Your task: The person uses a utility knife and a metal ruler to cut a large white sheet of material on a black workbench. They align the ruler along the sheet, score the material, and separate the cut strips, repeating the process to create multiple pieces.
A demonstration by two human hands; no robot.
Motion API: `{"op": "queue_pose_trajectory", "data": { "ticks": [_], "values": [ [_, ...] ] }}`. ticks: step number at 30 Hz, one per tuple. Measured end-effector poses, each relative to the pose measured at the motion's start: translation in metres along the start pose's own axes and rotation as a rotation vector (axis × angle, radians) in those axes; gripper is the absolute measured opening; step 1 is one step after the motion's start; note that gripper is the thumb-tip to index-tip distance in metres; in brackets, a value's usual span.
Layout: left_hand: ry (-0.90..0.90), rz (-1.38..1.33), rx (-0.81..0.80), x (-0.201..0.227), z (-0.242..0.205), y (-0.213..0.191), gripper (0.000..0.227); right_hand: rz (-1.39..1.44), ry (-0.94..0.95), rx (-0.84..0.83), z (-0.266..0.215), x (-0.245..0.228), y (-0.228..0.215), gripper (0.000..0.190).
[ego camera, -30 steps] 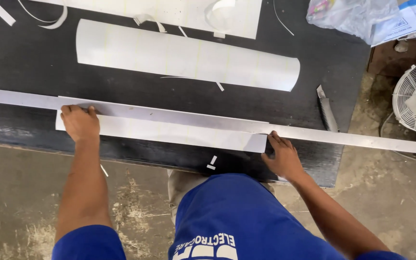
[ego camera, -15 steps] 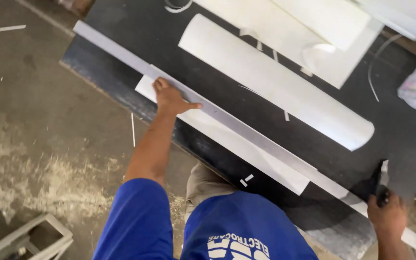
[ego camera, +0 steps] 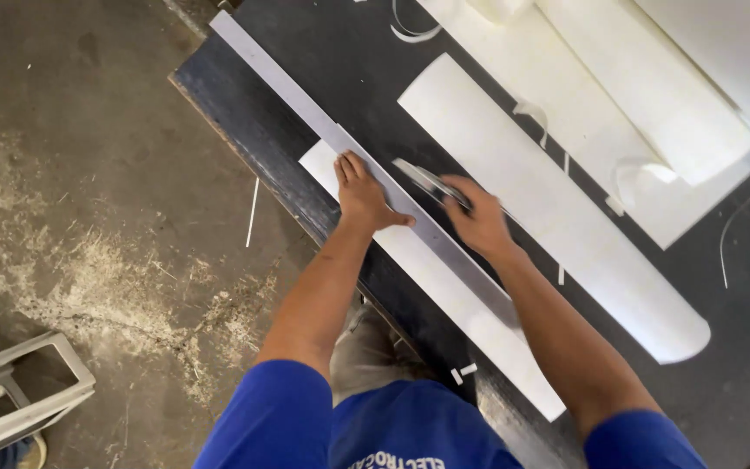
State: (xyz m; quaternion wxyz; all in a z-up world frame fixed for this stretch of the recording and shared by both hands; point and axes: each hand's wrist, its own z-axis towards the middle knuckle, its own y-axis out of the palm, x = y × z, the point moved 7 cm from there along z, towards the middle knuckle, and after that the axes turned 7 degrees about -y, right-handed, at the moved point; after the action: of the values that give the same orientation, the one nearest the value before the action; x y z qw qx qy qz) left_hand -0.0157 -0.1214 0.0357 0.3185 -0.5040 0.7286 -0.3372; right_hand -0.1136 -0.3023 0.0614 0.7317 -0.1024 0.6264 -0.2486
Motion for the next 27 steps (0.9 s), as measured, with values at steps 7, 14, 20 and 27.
{"op": "queue_pose_trajectory", "data": {
  "ticks": [7,14,20,27],
  "values": [
    [0.051,0.087,-0.089,-0.003,0.010,0.007,0.160,0.051,-0.118,-0.063,0.105,-0.004,0.093,0.029],
    [0.066,0.080,-0.113,-0.003,0.003,-0.004,0.154,0.042,-0.079,-0.058,0.109,0.013,0.106,0.028],
    [0.060,0.091,-0.119,-0.003,0.005,-0.002,0.155,0.035,-0.150,-0.061,0.112,0.005,0.104,0.027],
    [0.061,0.074,-0.109,-0.002,0.011,0.006,0.156,-0.032,-0.217,-0.053,0.109,0.002,0.108,0.027]
  ]
}}
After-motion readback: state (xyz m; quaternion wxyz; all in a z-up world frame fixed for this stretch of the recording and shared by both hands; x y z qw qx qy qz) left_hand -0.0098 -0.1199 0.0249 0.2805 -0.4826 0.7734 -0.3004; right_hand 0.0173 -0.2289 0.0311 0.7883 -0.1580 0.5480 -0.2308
